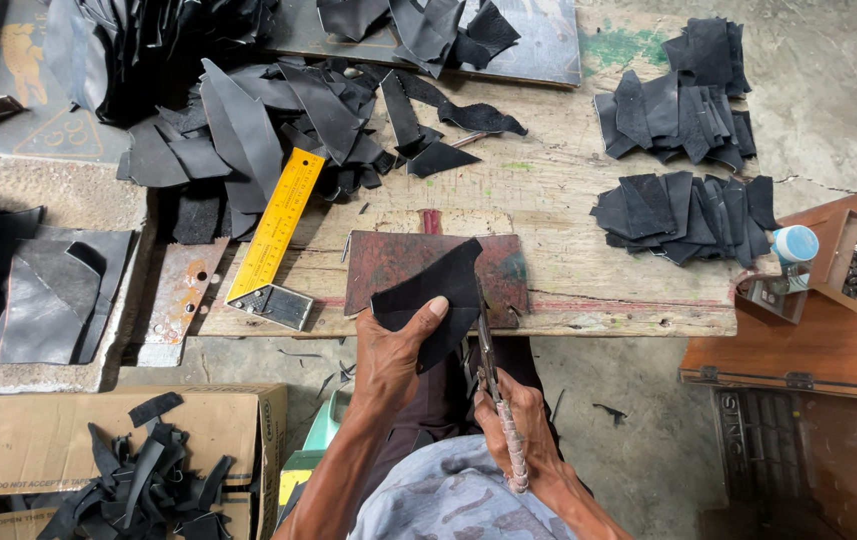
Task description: The person handles small black leather pieces, marking them with a yellow ruler and cutting them into specific shapes with shears on a workbench.
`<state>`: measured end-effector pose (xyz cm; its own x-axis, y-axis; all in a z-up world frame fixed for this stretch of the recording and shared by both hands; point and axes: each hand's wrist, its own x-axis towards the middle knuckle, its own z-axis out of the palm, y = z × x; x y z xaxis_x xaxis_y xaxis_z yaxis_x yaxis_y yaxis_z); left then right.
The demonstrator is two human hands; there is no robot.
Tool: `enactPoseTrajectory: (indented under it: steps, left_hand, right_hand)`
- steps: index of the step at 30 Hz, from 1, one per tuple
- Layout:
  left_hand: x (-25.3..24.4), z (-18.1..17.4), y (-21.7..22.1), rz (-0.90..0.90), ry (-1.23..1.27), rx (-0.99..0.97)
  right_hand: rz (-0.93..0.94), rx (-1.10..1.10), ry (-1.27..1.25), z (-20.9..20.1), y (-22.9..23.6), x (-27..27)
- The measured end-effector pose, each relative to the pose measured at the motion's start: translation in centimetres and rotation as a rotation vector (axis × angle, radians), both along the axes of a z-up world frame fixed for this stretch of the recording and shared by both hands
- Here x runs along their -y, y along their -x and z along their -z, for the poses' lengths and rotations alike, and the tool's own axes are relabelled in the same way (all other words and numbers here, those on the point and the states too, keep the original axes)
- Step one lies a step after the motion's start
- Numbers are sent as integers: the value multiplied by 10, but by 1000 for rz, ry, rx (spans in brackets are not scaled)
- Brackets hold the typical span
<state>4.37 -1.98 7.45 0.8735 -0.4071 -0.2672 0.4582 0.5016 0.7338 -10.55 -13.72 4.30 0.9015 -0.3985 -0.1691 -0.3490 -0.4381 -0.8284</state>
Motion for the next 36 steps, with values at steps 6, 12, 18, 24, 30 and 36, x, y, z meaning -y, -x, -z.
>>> enactPoseTrajectory:
  steps: [6, 12, 18, 24, 30, 36]
  left_hand:
    - [1, 4, 0, 0, -17, 18]
    - [2, 3, -1, -11, -15, -8]
    - [2, 2, -2, -13, -18, -14]
    - [1, 3, -2, 0, -33, -19]
    - [1, 7, -1, -21, -25, 5]
    - [1, 11, -1, -18, -58, 5]
  right_hand:
    - [8, -34, -29, 2, 2, 1]
    - [12, -8, -43, 3, 2, 1]
    - [0, 6, -5, 6, 3, 1]
    - [-4, 37, -13, 11, 4, 0]
    - [11, -18, 8, 4, 2, -2]
    - [25, -106, -61, -5, -1, -2]
